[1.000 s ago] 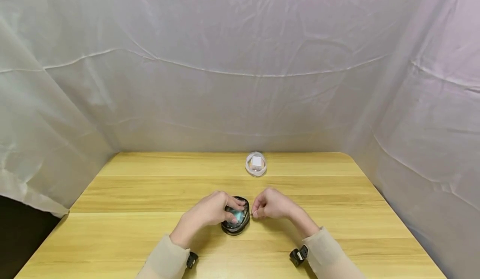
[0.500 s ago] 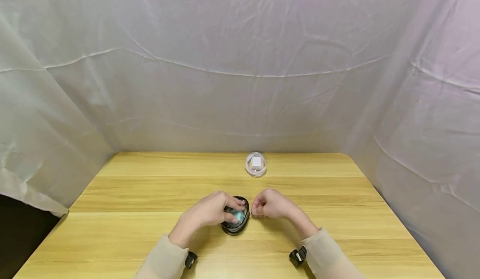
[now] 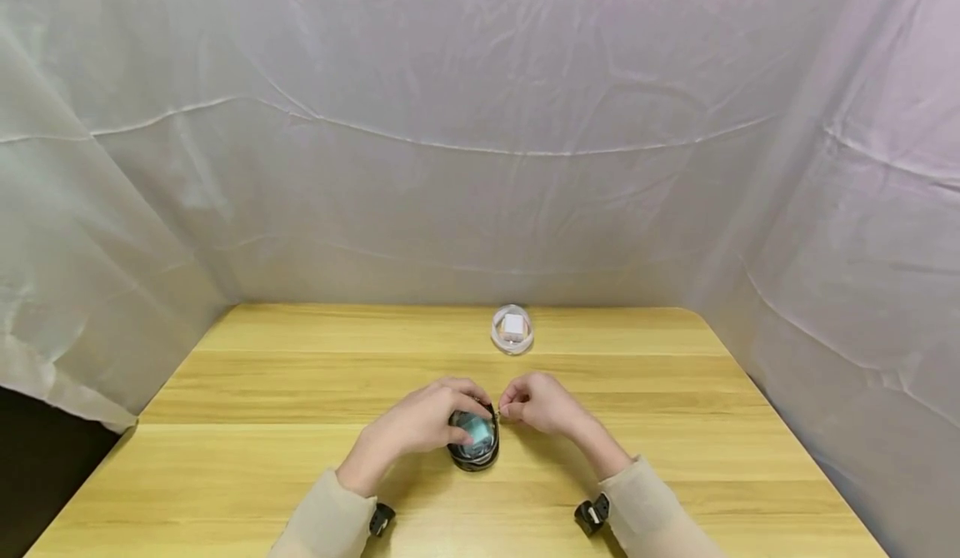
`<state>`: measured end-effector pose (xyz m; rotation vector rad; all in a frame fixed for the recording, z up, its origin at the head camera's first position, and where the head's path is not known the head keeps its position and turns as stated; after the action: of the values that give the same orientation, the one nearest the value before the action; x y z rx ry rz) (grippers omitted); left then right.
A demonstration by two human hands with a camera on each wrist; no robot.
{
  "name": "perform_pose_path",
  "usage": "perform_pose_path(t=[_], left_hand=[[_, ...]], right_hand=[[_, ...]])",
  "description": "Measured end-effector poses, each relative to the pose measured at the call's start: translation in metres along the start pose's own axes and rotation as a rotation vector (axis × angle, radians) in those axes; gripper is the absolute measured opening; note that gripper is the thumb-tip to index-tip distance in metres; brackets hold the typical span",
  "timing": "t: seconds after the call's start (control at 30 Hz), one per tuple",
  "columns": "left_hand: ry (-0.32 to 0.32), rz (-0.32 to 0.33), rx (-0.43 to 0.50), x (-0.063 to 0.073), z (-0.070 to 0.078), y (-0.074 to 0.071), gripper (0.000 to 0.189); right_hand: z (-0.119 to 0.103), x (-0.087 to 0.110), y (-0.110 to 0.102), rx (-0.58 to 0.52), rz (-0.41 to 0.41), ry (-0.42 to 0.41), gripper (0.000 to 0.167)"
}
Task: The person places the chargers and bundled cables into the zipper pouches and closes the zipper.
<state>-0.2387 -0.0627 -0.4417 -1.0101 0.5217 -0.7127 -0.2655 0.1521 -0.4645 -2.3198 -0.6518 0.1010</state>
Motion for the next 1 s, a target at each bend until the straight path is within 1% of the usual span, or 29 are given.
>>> perform_pose_path(t=[0.13, 0.23, 0.53, 0.77, 1.0], left_hand=[[0.016, -0.009, 0.026, -0.0008, -0.0012, 0.001, 0.032], [0.017, -0.006, 0.05, -0.0015, -0.0018, 0.0016, 0.031], [-0.03, -0.017, 0.116, -0.0045, -0.0032, 0.0036, 0.03], [-0.043, -0.013, 0.167, -0.0053, -0.0009, 0.0043, 0.029], [-0.062, -0.008, 0.164, -0.0059, -0.0006, 0.0057, 0.029]], right_hand=[[-0.001, 0.0, -0.0006, -0.006, -0.02, -0.016, 0.002], [-0.0025, 0.0008, -0.0013, 0.007, -0.036, -0.038, 0.004], [-0.0038, 0.0025, -0.0011, 0.039, -0.084, -0.055, 0.008], [-0.0023, 0.0032, -0.0016, 0.056, -0.079, -0.055, 0.009], [-0.0025, 0.0045, -0.0043, 0.069, -0.09, -0.065, 0.011]])
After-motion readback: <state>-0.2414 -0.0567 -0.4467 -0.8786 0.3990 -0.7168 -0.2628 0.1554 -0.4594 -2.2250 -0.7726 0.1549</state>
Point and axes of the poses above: each hand's wrist, its own x-axis away from the middle knuckle, its own y-axis out of the palm, z = x × y, the point moved 2 cm from there along -x, towards the middle knuckle, and after that the axes turned 5 degrees about -z, right-handed, at the moved point
